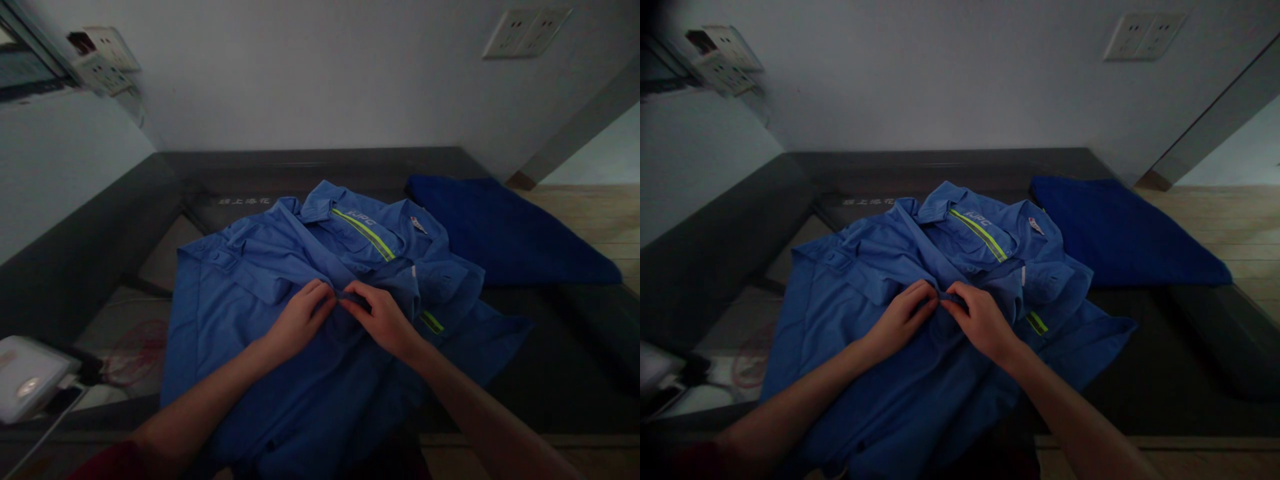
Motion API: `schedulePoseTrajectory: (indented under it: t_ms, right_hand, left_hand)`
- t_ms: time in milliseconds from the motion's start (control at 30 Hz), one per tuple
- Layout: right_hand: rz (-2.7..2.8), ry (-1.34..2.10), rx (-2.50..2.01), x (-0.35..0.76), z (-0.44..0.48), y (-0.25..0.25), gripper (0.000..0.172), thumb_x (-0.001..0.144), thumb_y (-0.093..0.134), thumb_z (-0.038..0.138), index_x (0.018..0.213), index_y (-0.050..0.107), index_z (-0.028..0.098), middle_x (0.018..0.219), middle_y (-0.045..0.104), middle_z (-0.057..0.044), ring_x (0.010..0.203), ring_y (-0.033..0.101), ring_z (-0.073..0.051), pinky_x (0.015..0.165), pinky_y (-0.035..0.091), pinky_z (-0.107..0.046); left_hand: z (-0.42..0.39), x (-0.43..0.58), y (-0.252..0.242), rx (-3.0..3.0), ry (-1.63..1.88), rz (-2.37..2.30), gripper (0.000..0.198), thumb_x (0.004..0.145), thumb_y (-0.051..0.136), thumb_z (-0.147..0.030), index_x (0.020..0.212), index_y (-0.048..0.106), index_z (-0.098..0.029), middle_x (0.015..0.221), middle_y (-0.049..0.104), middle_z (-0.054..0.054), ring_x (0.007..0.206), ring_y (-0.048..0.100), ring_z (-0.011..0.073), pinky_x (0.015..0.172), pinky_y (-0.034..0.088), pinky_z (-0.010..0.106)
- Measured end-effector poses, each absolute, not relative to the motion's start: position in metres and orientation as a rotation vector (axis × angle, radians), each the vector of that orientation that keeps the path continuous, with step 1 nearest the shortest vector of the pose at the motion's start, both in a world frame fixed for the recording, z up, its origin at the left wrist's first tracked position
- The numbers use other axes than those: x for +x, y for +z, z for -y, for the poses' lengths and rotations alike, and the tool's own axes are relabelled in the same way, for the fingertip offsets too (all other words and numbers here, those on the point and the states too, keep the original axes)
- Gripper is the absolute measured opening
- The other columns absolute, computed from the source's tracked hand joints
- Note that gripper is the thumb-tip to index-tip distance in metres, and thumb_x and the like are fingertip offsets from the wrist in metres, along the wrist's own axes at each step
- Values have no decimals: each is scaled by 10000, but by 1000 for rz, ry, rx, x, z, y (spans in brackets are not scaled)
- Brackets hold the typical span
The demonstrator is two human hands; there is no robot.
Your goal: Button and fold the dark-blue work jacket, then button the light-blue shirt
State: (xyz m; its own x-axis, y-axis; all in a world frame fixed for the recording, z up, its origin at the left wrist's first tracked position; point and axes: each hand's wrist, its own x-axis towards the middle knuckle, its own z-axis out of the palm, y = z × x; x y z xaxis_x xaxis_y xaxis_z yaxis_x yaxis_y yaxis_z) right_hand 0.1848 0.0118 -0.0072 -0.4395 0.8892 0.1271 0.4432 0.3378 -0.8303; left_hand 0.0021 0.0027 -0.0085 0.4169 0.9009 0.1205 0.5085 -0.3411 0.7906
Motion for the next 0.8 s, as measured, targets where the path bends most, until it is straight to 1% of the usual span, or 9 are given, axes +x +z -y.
schedulePoseTrajectory:
  t_ms: [67, 233, 333, 433, 533, 700, 800]
  right_hand:
    - [2057, 1016, -1164, 187, -13, -6, 103, 903, 538, 260, 852, 578, 181, 776, 631, 5, 726, 583, -150, 666, 396, -243]
    - [2100, 1035, -1157, 189, -15, -4, 206, 890, 552, 299, 726, 533, 176, 665, 556, 32, 624, 509, -119, 575, 333, -230]
    - [2060, 1083, -1154, 188, -15, -1, 212, 886, 543, 279, 702, 522, 174, 644, 521, 38, 617, 495, -112, 565, 329, -223]
    - [2021, 1103, -1160, 186, -13, 2, 182, 870, 534, 253, 707, 526, 174, 637, 501, 41, 610, 488, -111, 557, 331, -221]
    - [1983, 1072, -1163, 184, -10, 4, 139, 857, 524, 225, 729, 538, 173, 662, 521, 32, 630, 502, -118, 575, 351, -223]
    - [1993, 943, -1183, 180, -6, 1, 114, 846, 532, 201, 733, 538, 185, 680, 560, 19, 645, 528, -132, 603, 376, -235]
    - [2029, 867, -1182, 178, -3, -3, 84, 854, 530, 200, 776, 558, 189, 739, 607, -8, 700, 564, -156, 645, 401, -252]
  left_hand:
    - [-2, 2, -7, 1986, 762, -1180, 176, 937, 424, -257, 808, 523, -188, 847, 535, 29, 818, 521, 157, 751, 436, 274]
    - [-2, 2, -3, 1996, 797, -1151, 160, 931, 423, -223, 805, 514, -186, 836, 530, 23, 816, 515, 151, 758, 429, 264]
    - [-2, 2, -1, 2014, 797, -1154, 158, 927, 424, -213, 799, 511, -185, 829, 535, 24, 810, 517, 151, 750, 432, 265]
    - [-1, 2, -1, 2044, 785, -1184, 149, 927, 419, -217, 816, 514, -189, 852, 547, 30, 816, 524, 154, 746, 435, 270]
    - [1, 2, -2, 2090, 763, -1229, 154, 933, 405, -226, 833, 517, -192, 869, 547, 33, 809, 527, 153, 745, 431, 276]
    - [2, 2, -2, 2136, 743, -1274, 150, 931, 408, -230, 828, 512, -197, 874, 554, 32, 796, 526, 154, 734, 431, 273]
    - [1, 1, -2, 2171, 736, -1296, 142, 926, 409, -214, 829, 513, -198, 875, 564, 29, 793, 532, 153, 727, 430, 266]
